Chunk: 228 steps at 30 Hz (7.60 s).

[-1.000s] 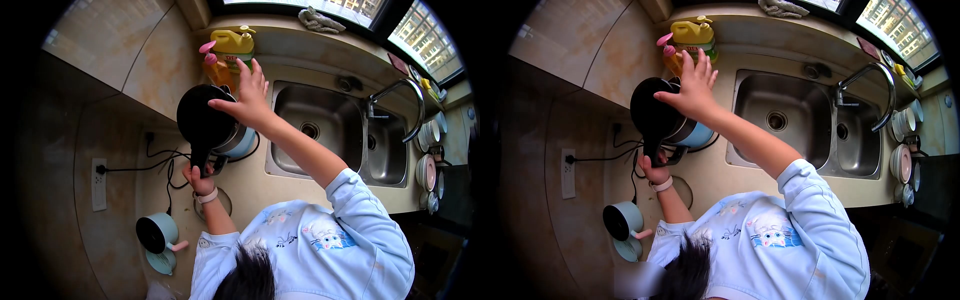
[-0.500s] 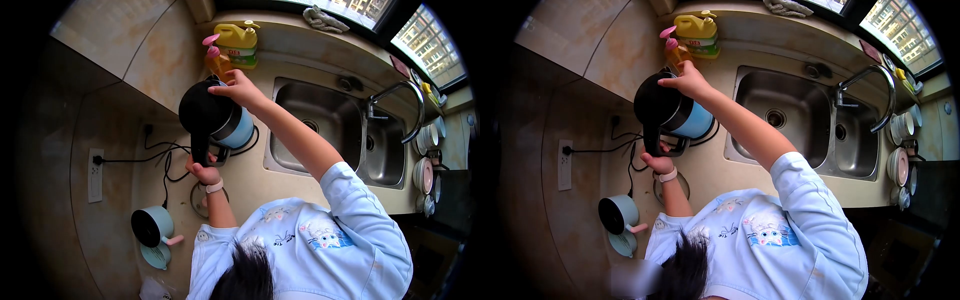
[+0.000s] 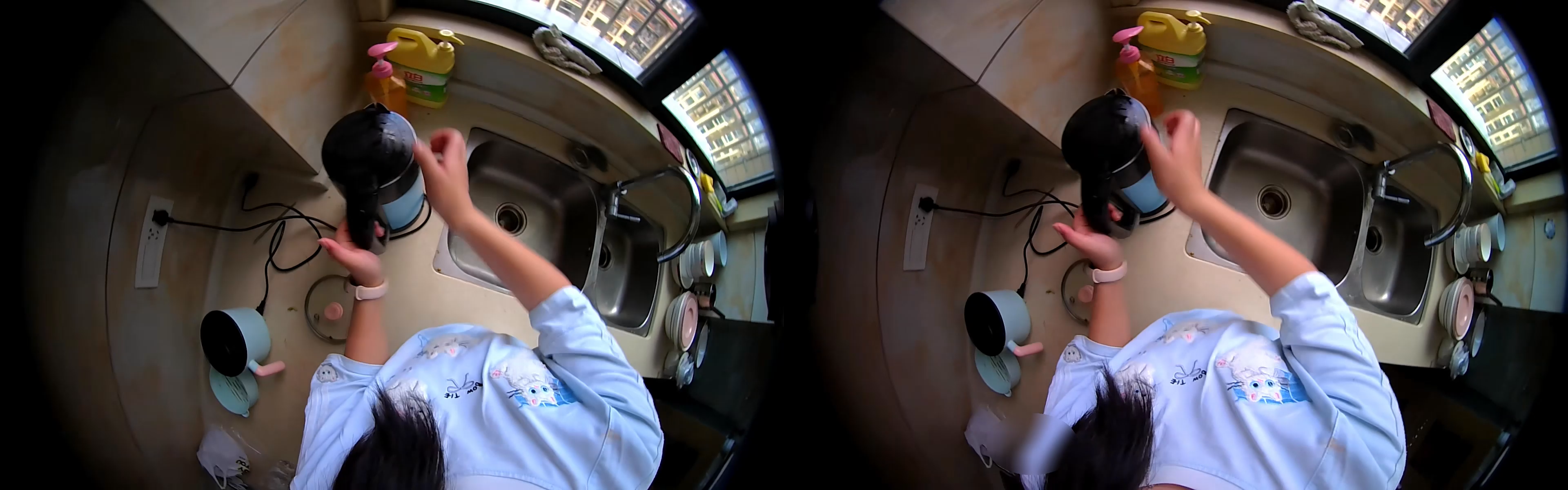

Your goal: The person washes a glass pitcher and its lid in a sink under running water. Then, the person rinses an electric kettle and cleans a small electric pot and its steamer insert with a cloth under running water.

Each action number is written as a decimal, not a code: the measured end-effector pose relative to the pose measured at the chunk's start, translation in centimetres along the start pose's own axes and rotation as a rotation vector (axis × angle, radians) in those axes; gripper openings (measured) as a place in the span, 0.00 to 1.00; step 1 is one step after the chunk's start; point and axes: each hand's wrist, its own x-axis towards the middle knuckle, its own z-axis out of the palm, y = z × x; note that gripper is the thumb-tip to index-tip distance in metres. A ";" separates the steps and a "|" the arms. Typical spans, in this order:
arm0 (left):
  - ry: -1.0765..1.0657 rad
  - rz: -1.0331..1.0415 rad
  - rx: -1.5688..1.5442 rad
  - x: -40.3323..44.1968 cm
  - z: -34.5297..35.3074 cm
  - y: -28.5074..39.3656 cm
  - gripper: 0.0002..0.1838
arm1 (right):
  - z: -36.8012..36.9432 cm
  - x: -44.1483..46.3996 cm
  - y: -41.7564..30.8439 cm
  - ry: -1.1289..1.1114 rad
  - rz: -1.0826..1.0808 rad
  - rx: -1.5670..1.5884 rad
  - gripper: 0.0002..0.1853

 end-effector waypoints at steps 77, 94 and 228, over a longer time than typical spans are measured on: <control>0.611 0.059 0.729 -4.1 -25.1 7.8 0.19 | 8.1 -15.7 5.4 -0.388 -0.407 -0.560 0.21; 0.686 0.270 0.621 -20.4 -19.9 8.3 0.04 | 29.0 -12.4 1.8 -0.696 -0.038 -0.692 0.24; -0.414 -0.094 2.105 -9.9 -14.9 3.8 0.12 | 5.6 -3.2 4.2 -0.399 -0.117 0.304 0.03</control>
